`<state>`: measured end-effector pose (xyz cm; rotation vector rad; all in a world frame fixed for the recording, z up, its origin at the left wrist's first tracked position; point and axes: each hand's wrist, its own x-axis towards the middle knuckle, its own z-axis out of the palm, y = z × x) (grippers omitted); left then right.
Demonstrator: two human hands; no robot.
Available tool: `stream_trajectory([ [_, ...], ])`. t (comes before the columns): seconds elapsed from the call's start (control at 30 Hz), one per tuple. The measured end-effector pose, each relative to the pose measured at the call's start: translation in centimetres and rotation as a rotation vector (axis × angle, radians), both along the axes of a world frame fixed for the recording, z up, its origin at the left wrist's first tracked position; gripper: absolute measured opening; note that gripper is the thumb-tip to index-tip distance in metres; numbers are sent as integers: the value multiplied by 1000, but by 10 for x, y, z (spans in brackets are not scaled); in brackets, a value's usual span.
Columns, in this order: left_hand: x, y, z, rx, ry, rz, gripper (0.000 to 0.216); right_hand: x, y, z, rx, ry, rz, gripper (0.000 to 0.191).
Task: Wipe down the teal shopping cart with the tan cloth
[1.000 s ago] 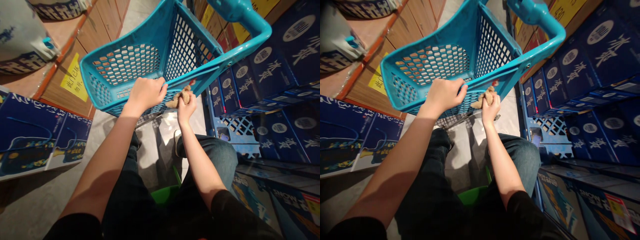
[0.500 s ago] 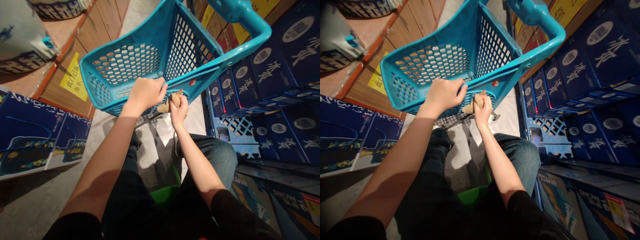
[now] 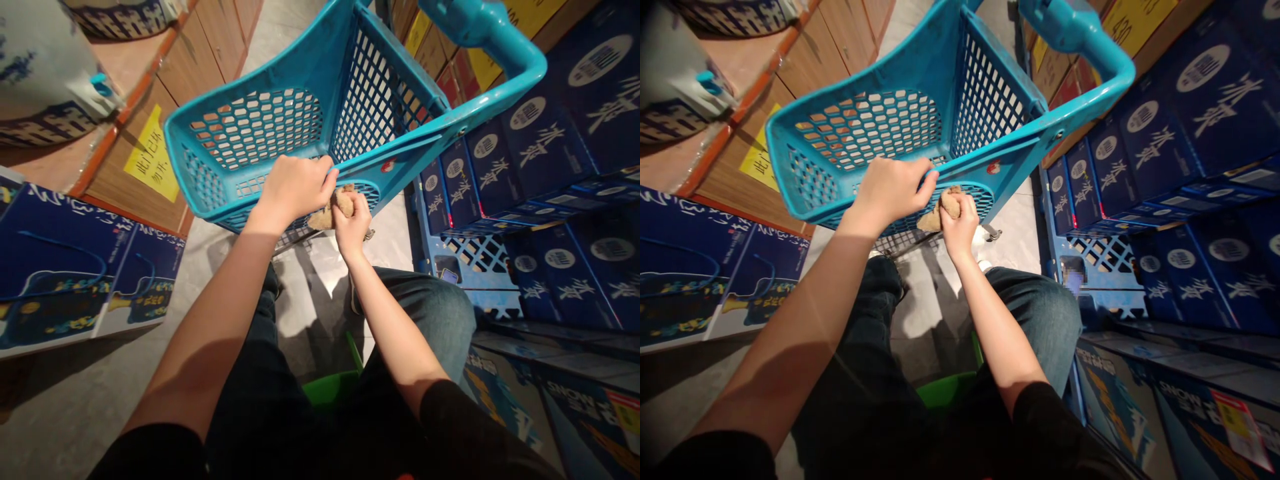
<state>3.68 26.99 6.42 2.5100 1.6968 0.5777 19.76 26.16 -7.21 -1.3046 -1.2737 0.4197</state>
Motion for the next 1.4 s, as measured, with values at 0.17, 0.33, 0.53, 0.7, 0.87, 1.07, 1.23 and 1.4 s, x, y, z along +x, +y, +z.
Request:
stream_trajectory([
  [0.17,-2,0,-3,23,-21,-29,50,28,12,5,-23,121,-185,5],
  [0.33,-2,3,-5,26,-30,-24,51,31,20,6,-47,190,-275,14],
  [0.53,-1,2,-1,7,-10,-18,52,4,8,7,-86,179,-155,22],
  [0.7,1,0,2,-21,4,-6,55,14,13,11,-105,203,-221,21],
  [0.87,1,0,2,-15,-3,-18,54,12,13,6,-78,128,-135,23],
  [1.07,1,0,1,0,-28,-34,50,63,23,2,-77,195,-384,18],
  [1.23,3,-2,2,-26,-42,-26,50,43,24,-5,-27,180,-424,16],
  [1.4,1,-2,1,-9,-61,-29,49,-51,-6,-7,60,12,-88,15],
])
